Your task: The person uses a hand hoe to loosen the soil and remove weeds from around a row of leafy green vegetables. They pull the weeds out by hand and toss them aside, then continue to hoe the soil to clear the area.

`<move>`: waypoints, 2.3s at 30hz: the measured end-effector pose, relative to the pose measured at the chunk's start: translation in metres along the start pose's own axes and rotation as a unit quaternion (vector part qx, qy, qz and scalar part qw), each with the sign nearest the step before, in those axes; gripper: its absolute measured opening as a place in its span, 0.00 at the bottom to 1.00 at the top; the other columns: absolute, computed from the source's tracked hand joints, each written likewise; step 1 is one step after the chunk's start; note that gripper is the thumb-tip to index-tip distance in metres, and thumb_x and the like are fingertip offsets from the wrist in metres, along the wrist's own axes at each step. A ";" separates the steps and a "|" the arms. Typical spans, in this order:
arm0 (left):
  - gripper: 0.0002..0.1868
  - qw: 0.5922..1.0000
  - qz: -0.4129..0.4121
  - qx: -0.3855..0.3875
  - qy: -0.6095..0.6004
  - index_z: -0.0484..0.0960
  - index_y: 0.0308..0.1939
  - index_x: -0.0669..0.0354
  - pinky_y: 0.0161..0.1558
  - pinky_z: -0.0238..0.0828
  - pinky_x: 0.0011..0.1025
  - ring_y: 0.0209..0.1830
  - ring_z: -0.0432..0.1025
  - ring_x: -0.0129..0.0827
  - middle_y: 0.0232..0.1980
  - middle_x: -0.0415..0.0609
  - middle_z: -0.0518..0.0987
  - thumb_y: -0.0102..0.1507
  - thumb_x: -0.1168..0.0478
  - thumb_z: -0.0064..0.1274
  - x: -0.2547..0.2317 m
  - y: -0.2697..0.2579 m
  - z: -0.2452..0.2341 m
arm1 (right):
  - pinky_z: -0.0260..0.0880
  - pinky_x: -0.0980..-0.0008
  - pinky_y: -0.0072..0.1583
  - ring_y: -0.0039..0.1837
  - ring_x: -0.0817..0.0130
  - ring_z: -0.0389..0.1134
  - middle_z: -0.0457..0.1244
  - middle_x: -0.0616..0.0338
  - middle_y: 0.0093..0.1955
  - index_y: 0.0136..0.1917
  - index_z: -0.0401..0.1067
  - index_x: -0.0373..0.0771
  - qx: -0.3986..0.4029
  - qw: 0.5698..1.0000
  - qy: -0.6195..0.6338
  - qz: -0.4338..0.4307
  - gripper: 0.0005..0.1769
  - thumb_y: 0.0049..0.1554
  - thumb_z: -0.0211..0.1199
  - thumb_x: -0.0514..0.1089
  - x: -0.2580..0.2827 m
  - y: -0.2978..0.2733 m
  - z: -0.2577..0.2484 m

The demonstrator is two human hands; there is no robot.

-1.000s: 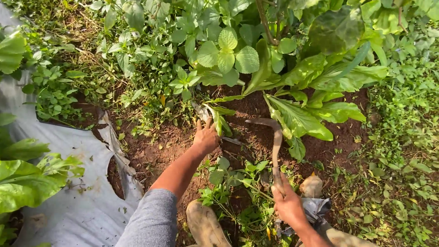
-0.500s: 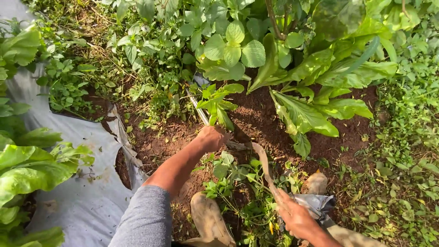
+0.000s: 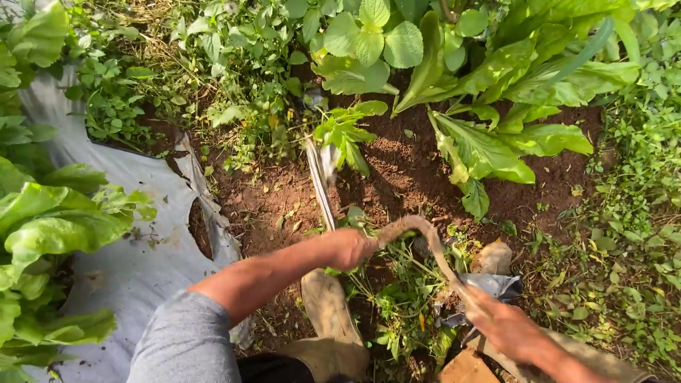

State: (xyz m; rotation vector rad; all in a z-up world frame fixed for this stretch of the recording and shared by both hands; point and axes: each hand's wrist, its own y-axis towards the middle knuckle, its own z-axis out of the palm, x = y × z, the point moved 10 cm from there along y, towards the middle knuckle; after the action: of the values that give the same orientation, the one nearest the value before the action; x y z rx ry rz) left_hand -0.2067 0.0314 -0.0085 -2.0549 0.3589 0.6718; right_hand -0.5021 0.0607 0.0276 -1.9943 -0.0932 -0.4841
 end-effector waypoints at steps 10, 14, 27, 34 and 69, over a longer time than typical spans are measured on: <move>0.22 0.916 0.288 0.272 -0.070 0.72 0.57 0.56 0.66 0.64 0.53 0.60 0.72 0.50 0.60 0.56 0.76 0.71 0.47 0.30 -0.146 -0.107 0.177 | 0.62 0.75 0.32 0.29 0.74 0.55 0.51 0.52 0.68 0.81 0.36 0.71 -0.075 0.994 -0.080 0.020 0.36 0.65 0.42 0.50 0.133 -0.028 -0.058; 0.21 0.976 0.195 0.087 0.048 0.78 0.49 0.52 0.42 0.73 0.40 0.41 0.76 0.39 0.45 0.51 0.81 0.72 0.50 0.28 -0.142 -0.101 0.095 | 0.51 0.77 0.25 0.25 0.78 0.49 0.53 0.42 0.76 0.84 0.30 0.65 -0.055 0.987 -0.141 -0.059 0.38 0.66 0.42 0.55 0.176 0.024 -0.031; 0.58 0.951 -0.263 -0.149 0.066 0.32 0.81 0.48 0.66 0.37 0.79 0.78 0.24 0.75 0.83 0.46 0.23 0.61 0.28 0.46 0.005 -0.039 -0.033 | 0.81 0.61 0.60 0.52 0.66 0.80 0.68 0.57 0.67 0.81 0.41 0.77 -0.050 0.957 -0.251 0.134 0.36 0.62 0.46 0.66 -0.014 -0.076 -0.114; 0.29 0.867 -0.324 -0.290 -0.244 0.57 0.65 0.60 0.60 0.62 0.35 0.61 0.55 0.42 0.67 0.52 0.58 0.64 0.61 0.52 -0.057 0.029 0.080 | 0.60 0.46 0.76 0.69 0.52 0.69 0.51 0.52 0.79 0.82 0.38 0.65 -0.090 0.978 -0.163 0.096 0.40 0.61 0.41 0.68 -0.011 -0.011 -0.093; 0.35 0.985 -0.021 0.029 0.167 0.72 0.68 0.60 0.69 0.61 0.50 0.69 0.67 0.42 0.67 0.54 0.73 0.61 0.45 0.58 -0.133 -0.183 -0.078 | 0.53 0.48 0.78 0.82 0.56 0.45 0.39 0.76 0.86 0.79 0.47 0.70 -0.103 0.989 -0.067 -0.085 0.34 0.63 0.48 0.51 0.193 0.123 -0.035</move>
State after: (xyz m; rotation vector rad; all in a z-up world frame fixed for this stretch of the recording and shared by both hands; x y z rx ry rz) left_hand -0.1990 0.0637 0.2281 -2.1128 0.5184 0.2848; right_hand -0.3019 -0.0548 0.0100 -2.2320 -0.3102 -0.4823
